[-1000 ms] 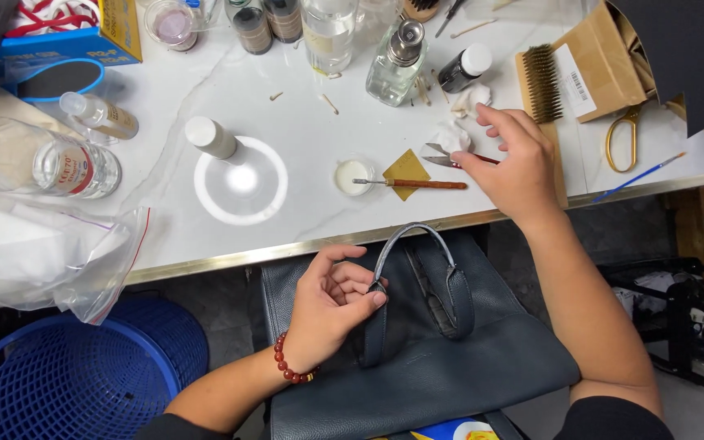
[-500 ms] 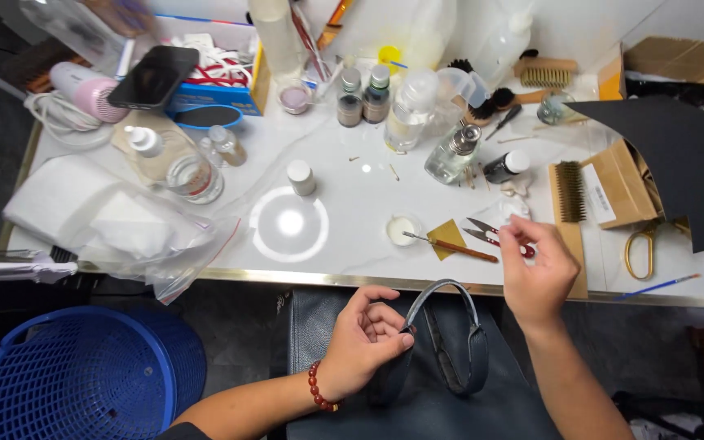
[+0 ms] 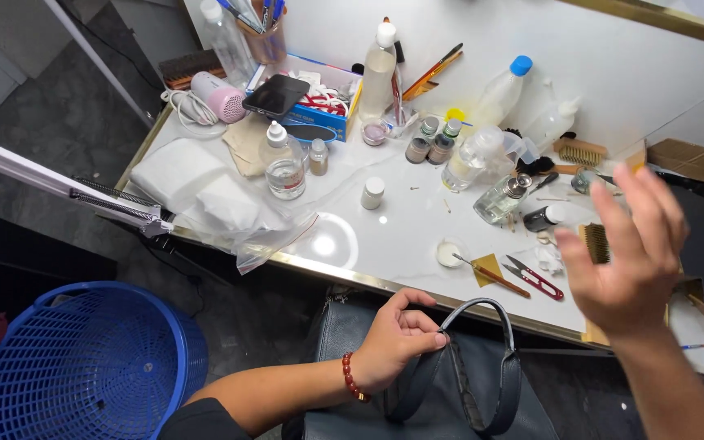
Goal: Repairing the edge coating of a leather handbag handle using adhesive and a hair dryer.
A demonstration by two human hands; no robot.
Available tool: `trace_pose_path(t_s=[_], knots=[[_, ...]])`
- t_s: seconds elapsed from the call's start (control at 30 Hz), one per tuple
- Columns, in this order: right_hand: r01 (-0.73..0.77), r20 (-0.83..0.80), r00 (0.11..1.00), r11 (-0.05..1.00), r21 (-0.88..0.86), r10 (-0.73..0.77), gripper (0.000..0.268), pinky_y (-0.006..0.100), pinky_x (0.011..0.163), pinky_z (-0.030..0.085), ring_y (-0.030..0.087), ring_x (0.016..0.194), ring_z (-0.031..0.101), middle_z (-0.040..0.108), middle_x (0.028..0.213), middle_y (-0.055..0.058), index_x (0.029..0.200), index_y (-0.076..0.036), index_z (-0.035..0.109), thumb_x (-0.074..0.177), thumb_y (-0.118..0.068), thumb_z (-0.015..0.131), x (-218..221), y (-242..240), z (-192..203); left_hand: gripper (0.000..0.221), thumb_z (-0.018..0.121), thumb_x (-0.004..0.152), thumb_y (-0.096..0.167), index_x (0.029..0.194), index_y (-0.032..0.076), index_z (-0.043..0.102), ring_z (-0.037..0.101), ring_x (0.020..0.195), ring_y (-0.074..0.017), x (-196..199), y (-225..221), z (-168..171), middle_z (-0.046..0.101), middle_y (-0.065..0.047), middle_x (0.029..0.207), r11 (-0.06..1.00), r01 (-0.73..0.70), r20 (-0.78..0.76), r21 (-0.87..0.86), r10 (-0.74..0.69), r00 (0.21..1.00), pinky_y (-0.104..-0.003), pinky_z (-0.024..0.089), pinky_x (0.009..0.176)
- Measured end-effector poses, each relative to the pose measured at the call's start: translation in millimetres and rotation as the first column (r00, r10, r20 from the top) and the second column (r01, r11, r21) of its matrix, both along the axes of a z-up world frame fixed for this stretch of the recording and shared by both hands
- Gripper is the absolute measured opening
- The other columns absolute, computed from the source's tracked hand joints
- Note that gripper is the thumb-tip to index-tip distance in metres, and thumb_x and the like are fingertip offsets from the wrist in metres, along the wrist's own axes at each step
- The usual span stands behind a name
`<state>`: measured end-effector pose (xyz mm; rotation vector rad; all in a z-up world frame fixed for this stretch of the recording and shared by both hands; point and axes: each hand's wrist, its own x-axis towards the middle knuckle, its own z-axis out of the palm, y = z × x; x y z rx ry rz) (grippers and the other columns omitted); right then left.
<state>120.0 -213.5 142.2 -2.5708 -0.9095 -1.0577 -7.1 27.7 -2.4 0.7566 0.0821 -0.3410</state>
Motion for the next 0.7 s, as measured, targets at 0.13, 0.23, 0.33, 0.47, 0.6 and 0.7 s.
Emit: trace_pose_path(t_s=[0.13,0.23,0.33,0.47,0.6,0.7], knots=[[0.12,0.097,0.991,0.933,-0.338,-0.093,0.066,0.066,0.125,0.019,0.04,0.158,0.031,0.044,0.167,0.022,0.151,-0.01,0.068,0.1,-0.052,0.07,66,16,34,0.052,0.074,0.085,-0.005,0.129,-0.002,0.048,0.071,0.082,-0.0113,-3,15,-5,0.069,-0.007,0.089,1.0,0.005,0.021,0.023,-0.005,1.0,-0.022,0.058,0.076],[0.138,0.112,0.989,0.884,-0.446,-0.098,0.059,0.077,0.119,0.011,0.037,0.162,0.019,0.037,0.172,0.017,0.151,-0.021,0.06,0.108,-0.06,0.072,97,32,58,0.051,0.074,0.086,-0.005,0.129,-0.002,0.047,0.071,0.086,-0.0114,-2,28,-13,0.07,-0.008,0.092,1.0,0.026,0.064,0.007,-0.026,0.998,-0.022,0.056,0.078],[0.141,0.068,0.99,0.896,-0.421,-0.124,0.065,0.086,0.116,0.004,0.039,0.162,0.013,0.034,0.177,0.015,0.153,-0.027,0.055,0.102,-0.066,0.07,105,51,75,0.053,0.074,0.084,-0.005,0.13,0.0,0.047,0.069,0.083,-0.0117,6,40,-23,0.071,-0.01,0.092,0.999,0.04,0.112,0.003,-0.04,0.993,-0.023,0.056,0.077],[0.036,-0.031,0.998,0.911,-0.41,-0.054,0.072,0.088,0.111,0.0,0.036,0.161,0.011,0.032,0.176,0.009,0.157,-0.032,0.056,0.093,-0.063,0.066,111,69,72,0.055,0.076,0.082,-0.004,0.129,0.003,0.048,0.067,0.08,-0.0115,13,53,-19,0.072,-0.011,0.09,0.992,0.06,0.093,0.11,-0.07,0.993,-0.024,0.055,0.074],[0.068,0.145,0.989,0.857,-0.51,0.007,0.07,0.085,0.115,0.003,0.034,0.164,0.013,0.036,0.172,0.004,0.155,-0.035,0.059,0.095,-0.07,0.067,125,60,49,0.041,0.078,0.082,-0.004,0.111,0.004,0.051,0.07,0.086,-0.0124,22,61,-25,0.072,-0.01,0.096,0.969,0.095,0.174,0.228,-0.136,0.975,-0.025,0.057,0.078],[0.04,0.115,0.993,0.839,-0.543,0.027,0.067,0.085,0.115,0.005,0.032,0.161,0.015,0.038,0.171,0.005,0.155,-0.033,0.059,0.1,-0.071,0.067,130,48,32,0.039,0.08,0.082,-0.003,0.1,0.009,0.047,0.07,0.09,-0.0134,24,66,-26,0.069,-0.009,0.096,0.965,0.085,0.23,0.247,-0.144,0.962,-0.027,0.058,0.081]])
